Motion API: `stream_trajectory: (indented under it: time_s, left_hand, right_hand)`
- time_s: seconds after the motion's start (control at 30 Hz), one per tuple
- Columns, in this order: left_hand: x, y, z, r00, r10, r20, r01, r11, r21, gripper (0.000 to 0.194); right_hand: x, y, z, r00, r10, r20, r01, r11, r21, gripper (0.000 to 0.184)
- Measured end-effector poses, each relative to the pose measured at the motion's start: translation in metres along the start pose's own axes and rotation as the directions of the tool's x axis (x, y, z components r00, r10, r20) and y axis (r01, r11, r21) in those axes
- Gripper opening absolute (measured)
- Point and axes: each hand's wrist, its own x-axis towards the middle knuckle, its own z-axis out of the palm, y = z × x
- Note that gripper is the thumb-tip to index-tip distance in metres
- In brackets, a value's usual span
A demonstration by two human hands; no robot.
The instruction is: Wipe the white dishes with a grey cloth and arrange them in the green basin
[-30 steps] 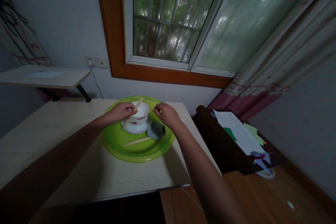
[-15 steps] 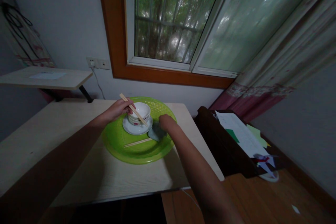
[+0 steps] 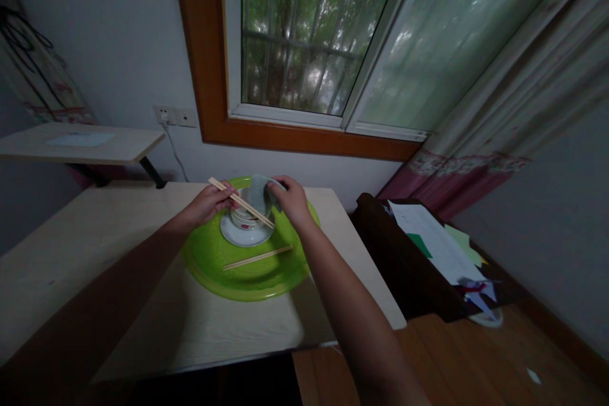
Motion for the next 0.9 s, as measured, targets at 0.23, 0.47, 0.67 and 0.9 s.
stream_trajectory:
  time_s: [0.23,0.47,0.67,0.9]
  left_hand:
    - [0.0,0.001,-0.004,0.992,0.102,-0.072,-0.102,0.995,0.001,0.041]
    - [0.0,-0.002,-0.007,0.988,0.137,-0.072,-0.136,0.991,0.021,0.04]
    - [0.0,-0.002,-0.006,0.981,0.175,-0.09,-0.178,0.984,-0.023,0.042]
    - [0.004,0.0,-0.011,0.897,0.296,-0.328,-0.298,0.953,0.046,0.039]
  right_hand:
    - [-0.009,-0.027,0.033,0.964,-0.2,0.177,0.191,0.979,0.069,0.026]
    - [-0.011,-0.01,0.046,0.961,-0.165,0.22,0.136,0.981,0.141,0.027]
    - [-0.012,-0.001,0.056,0.947,-0.281,0.153,0.284,0.959,0.002,0.023]
    - [-0.008,0.016,0.049,0.956,-0.292,-0.012,0.29,0.952,-0.098,0.015]
